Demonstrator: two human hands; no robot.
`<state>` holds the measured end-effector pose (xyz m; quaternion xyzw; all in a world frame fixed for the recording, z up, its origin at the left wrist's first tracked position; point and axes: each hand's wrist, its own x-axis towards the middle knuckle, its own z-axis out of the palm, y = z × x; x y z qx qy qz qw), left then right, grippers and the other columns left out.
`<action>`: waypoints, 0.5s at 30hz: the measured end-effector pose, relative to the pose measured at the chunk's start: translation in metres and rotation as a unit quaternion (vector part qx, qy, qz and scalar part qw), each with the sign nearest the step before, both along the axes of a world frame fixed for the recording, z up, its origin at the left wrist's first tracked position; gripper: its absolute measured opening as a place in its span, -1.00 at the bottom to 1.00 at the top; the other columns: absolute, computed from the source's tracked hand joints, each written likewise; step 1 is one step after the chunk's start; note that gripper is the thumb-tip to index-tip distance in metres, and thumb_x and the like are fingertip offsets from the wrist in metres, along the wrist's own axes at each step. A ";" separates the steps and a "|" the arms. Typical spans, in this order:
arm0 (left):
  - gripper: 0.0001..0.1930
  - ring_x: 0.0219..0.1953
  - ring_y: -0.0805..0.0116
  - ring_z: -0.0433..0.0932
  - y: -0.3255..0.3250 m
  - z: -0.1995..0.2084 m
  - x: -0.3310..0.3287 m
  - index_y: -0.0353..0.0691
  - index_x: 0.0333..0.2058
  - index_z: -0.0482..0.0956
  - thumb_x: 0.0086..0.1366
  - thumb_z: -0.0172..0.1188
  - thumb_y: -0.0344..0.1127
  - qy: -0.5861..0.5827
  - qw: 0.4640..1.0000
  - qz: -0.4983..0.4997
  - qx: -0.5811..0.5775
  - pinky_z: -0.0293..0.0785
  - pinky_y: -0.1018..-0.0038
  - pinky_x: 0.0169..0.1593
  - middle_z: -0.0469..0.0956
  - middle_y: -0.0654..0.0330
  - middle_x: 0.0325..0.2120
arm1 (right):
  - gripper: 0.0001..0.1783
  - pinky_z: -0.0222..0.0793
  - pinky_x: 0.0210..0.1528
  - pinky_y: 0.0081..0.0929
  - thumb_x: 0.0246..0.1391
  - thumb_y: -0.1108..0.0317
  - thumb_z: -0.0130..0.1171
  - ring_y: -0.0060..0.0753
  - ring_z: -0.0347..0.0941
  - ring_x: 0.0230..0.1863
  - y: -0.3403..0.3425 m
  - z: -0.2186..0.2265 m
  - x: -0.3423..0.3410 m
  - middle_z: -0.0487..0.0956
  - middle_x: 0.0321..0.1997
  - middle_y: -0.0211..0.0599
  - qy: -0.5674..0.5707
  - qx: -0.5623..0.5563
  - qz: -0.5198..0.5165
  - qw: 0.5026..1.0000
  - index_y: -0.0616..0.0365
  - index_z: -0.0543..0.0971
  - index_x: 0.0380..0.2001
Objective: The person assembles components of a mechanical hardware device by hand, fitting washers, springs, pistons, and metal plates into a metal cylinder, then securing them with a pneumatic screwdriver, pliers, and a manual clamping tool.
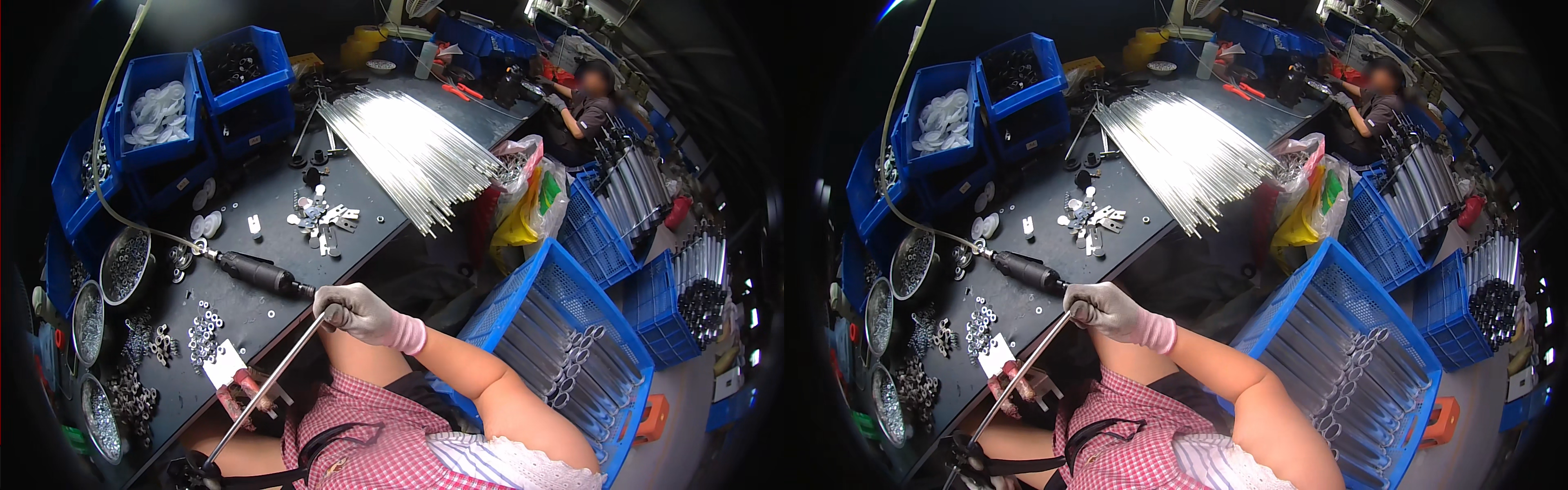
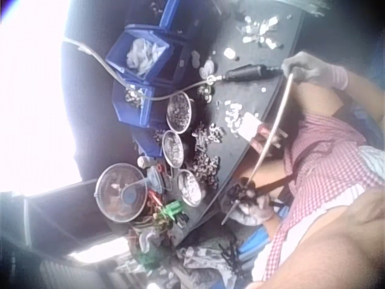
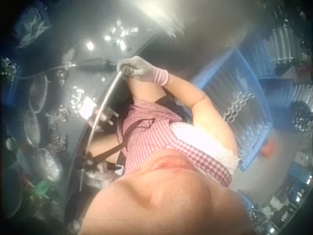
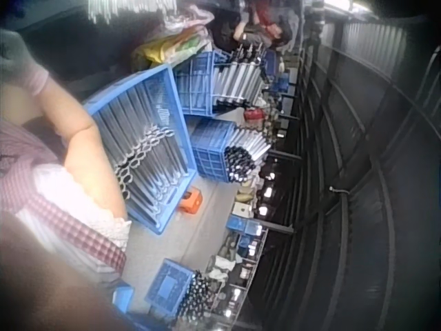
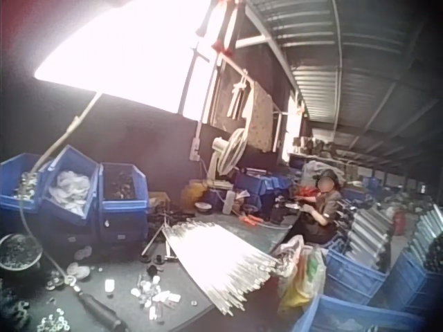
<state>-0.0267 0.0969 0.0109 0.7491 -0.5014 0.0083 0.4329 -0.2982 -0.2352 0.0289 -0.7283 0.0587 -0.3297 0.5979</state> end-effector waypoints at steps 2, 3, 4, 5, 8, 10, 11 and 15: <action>-0.71 -0.13 0.34 0.51 0.002 -0.003 0.003 -0.25 -0.01 0.43 0.33 -0.01 -0.31 0.019 1.000 -0.004 -0.005 0.43 0.40 -0.07 0.50 0.04 -0.14 | -0.44 0.30 -0.43 -0.51 0.20 -0.17 -0.12 -0.46 0.33 -0.54 -0.004 0.005 -0.005 0.39 -0.58 -0.37 0.017 -0.036 0.015 0.999 0.20 0.41 -0.42; -0.70 -0.13 0.34 0.51 0.004 -0.005 0.005 -0.25 0.00 0.43 0.33 -0.01 -0.31 0.028 1.000 -0.004 -0.007 0.43 0.39 -0.06 0.49 0.04 -0.13 | -0.44 0.34 -0.40 -0.50 0.20 -0.17 -0.12 -0.45 0.38 -0.51 -0.005 0.007 -0.007 0.43 -0.56 -0.34 0.034 -0.070 0.032 0.996 0.20 0.43 -0.40; -0.70 -0.12 0.34 0.51 0.005 -0.007 0.007 -0.25 0.00 0.43 0.33 -0.02 -0.31 0.038 0.999 -0.006 -0.009 0.42 0.39 -0.05 0.49 0.04 -0.13 | -0.46 0.39 -0.33 -0.46 0.21 -0.14 -0.12 -0.38 0.46 -0.45 -0.006 0.013 -0.011 0.48 -0.52 -0.30 0.087 -0.106 0.035 0.990 0.20 0.45 -0.35; -0.70 -0.12 0.34 0.50 0.006 -0.009 0.009 -0.25 0.01 0.42 0.34 -0.02 -0.32 0.047 0.999 -0.007 -0.011 0.42 0.39 -0.04 0.49 0.04 -0.12 | -0.57 0.40 -0.32 -0.39 0.21 -0.04 -0.03 -0.27 0.48 -0.43 -0.009 0.015 -0.014 0.49 -0.51 -0.26 0.111 -0.136 0.049 0.983 0.17 0.47 -0.32; -0.69 -0.10 0.33 0.49 0.006 -0.015 0.014 -0.25 0.02 0.41 0.34 -0.04 -0.32 0.075 0.997 -0.015 -0.017 0.41 0.38 -0.01 0.48 0.03 -0.11 | -0.69 0.40 -0.30 -0.32 0.15 0.09 0.08 -0.14 0.49 -0.39 -0.009 0.016 -0.018 0.51 -0.49 -0.22 0.115 -0.168 0.041 0.978 0.13 0.48 -0.32; -0.69 -0.09 0.33 0.49 0.006 -0.017 0.019 -0.25 0.04 0.40 0.35 -0.05 -0.32 0.092 0.995 -0.021 -0.020 0.40 0.37 0.00 0.47 0.02 -0.10 | -0.76 0.40 -0.32 -0.29 0.10 0.17 0.14 -0.07 0.49 -0.37 -0.010 0.021 -0.017 0.52 -0.48 -0.19 0.142 -0.222 0.023 0.964 0.13 0.49 -0.35; -0.68 -0.09 0.33 0.48 0.006 -0.019 0.021 -0.25 0.04 0.40 0.35 -0.06 -0.32 0.101 0.994 -0.023 -0.022 0.40 0.37 0.01 0.47 0.02 -0.09 | -0.76 0.40 -0.32 -0.29 0.10 0.17 0.14 -0.07 0.49 -0.37 -0.010 0.020 -0.015 0.52 -0.48 -0.19 0.141 -0.223 0.023 0.964 0.13 0.49 -0.35; -0.67 -0.07 0.32 0.47 0.018 -0.026 0.021 -0.25 0.06 0.38 0.36 -0.08 -0.33 0.142 0.989 -0.009 -0.026 0.38 0.36 0.05 0.46 0.01 -0.08 | -0.70 0.37 -0.40 -0.38 0.13 0.13 0.12 -0.15 0.45 -0.49 -0.010 0.002 0.004 0.48 -0.53 -0.19 0.068 -0.218 -0.071 0.971 0.18 0.47 -0.39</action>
